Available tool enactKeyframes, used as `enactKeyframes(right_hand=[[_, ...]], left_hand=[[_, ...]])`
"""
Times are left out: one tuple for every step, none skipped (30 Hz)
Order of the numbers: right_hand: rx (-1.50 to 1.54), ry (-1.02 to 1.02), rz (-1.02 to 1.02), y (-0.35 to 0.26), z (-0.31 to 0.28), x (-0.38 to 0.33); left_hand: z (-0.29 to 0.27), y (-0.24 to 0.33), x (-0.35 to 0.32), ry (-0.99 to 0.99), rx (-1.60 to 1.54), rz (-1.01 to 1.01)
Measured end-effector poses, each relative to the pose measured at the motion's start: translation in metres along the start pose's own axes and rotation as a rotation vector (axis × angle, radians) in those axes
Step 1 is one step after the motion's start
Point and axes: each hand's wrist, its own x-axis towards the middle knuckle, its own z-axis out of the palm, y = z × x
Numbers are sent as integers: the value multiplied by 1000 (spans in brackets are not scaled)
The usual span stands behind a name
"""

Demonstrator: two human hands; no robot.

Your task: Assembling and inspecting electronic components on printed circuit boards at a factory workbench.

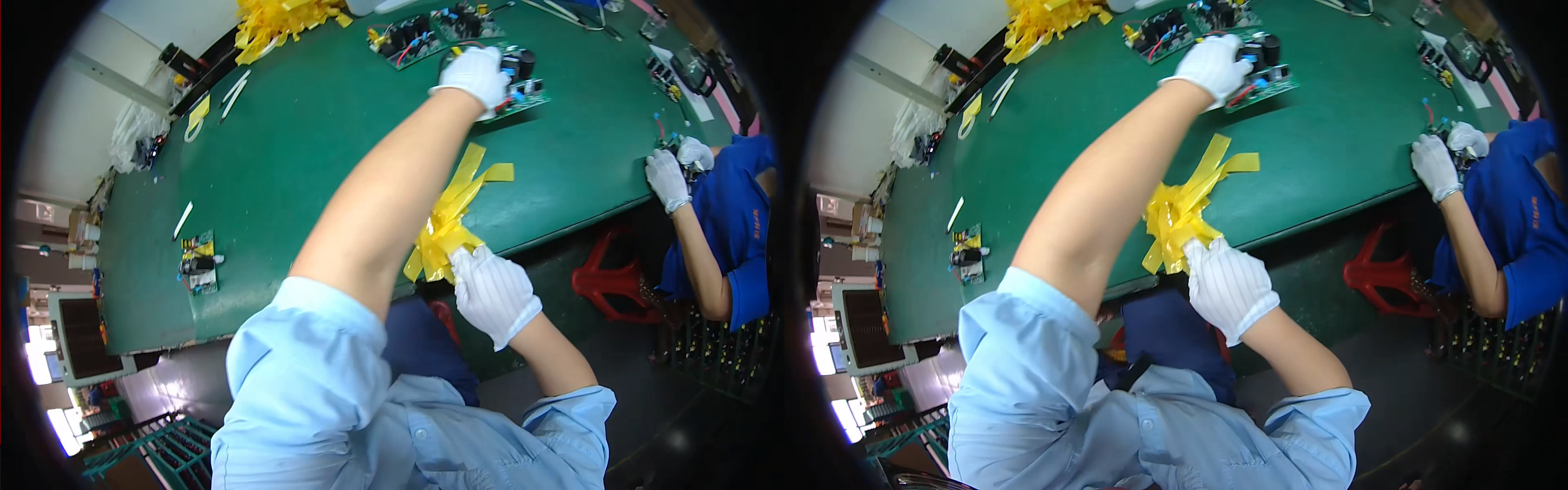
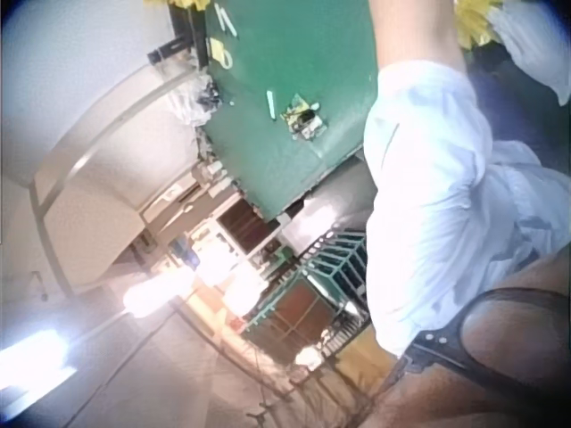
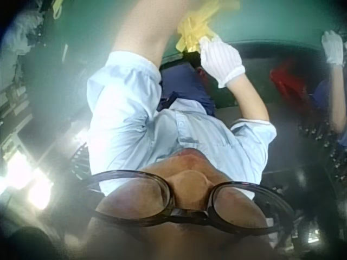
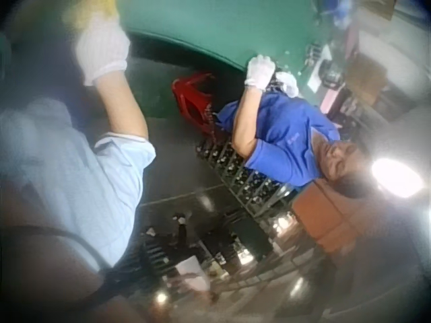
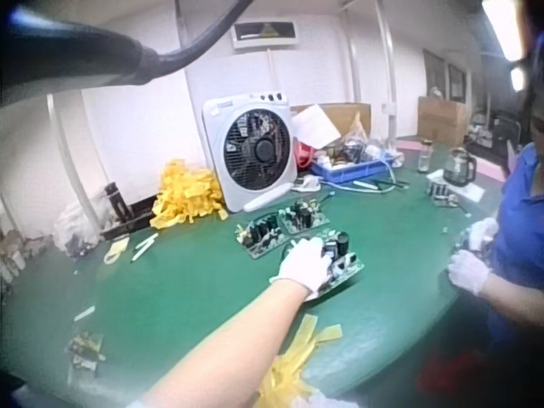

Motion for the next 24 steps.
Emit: enactKeyframes(right_hand=[[48,-204,82,-4,-11,6],[79,-227,106,-5,-13,8],[88,-210,76,-5,-15,9],[98,-194,42,-5,-16,10],[76,-183,7,-1,-13,8],[84,-195,7,4,-12,7],[94,-191,18,8,-11,7],[110,-182,15,8,-10,7],[143,-161,5,11,-9,6],[145,-165,-3,11,-10,6],[162,-234,48,8,-12,8],[179,-305,89,6,-16,10],[170,-382,105,7,-22,12],[166,-390,97,10,-26,11],[173,-395,98,10,-27,12],[175,-399,105,12,-26,13],[193,-365,78,14,-20,12],[183,-374,82,17,-15,9],[165,-313,34,19,-13,8],[149,-250,-20,19,-11,10],[158,-341,46,15,-15,13],[148,-344,47,13,-18,17],[145,-459,142,11,-22,21],[135,-576,243,13,-27,21]], left_hand=[[6,4,1,-39,-40,-30],[10,7,4,-205,-12,-69],[10,8,-1,-236,-74,-40],[5,5,-5,-276,-58,-3],[-8,9,-12,-305,-50,2],[-16,13,-20,-333,-46,17],[-20,7,-32,-339,-49,6],[-33,-4,-48,-230,-140,66],[-46,-14,-64,-119,-238,139],[-58,-29,-86,-105,-316,79],[-71,-46,-114,-91,-392,19],[-90,-60,-146,-83,-461,-114],[-101,-76,-175,27,-474,-164],[-117,-87,-200,61,-440,-262],[-131,-107,-228,122,-453,-366],[-146,-123,-258,215,-448,-440],[-160,-144,-289,308,-427,-488],[-167,-164,-318,397,-417,-532],[-180,-175,-347,445,-406,-624],[-188,-178,-372,497,-388,-716],[-184,-177,-389,502,-395,-719],[-180,-177,-403,506,-363,-685],[-177,-174,-415,510,-332,-653],[-175,-149,-407,443,-190,-553]])
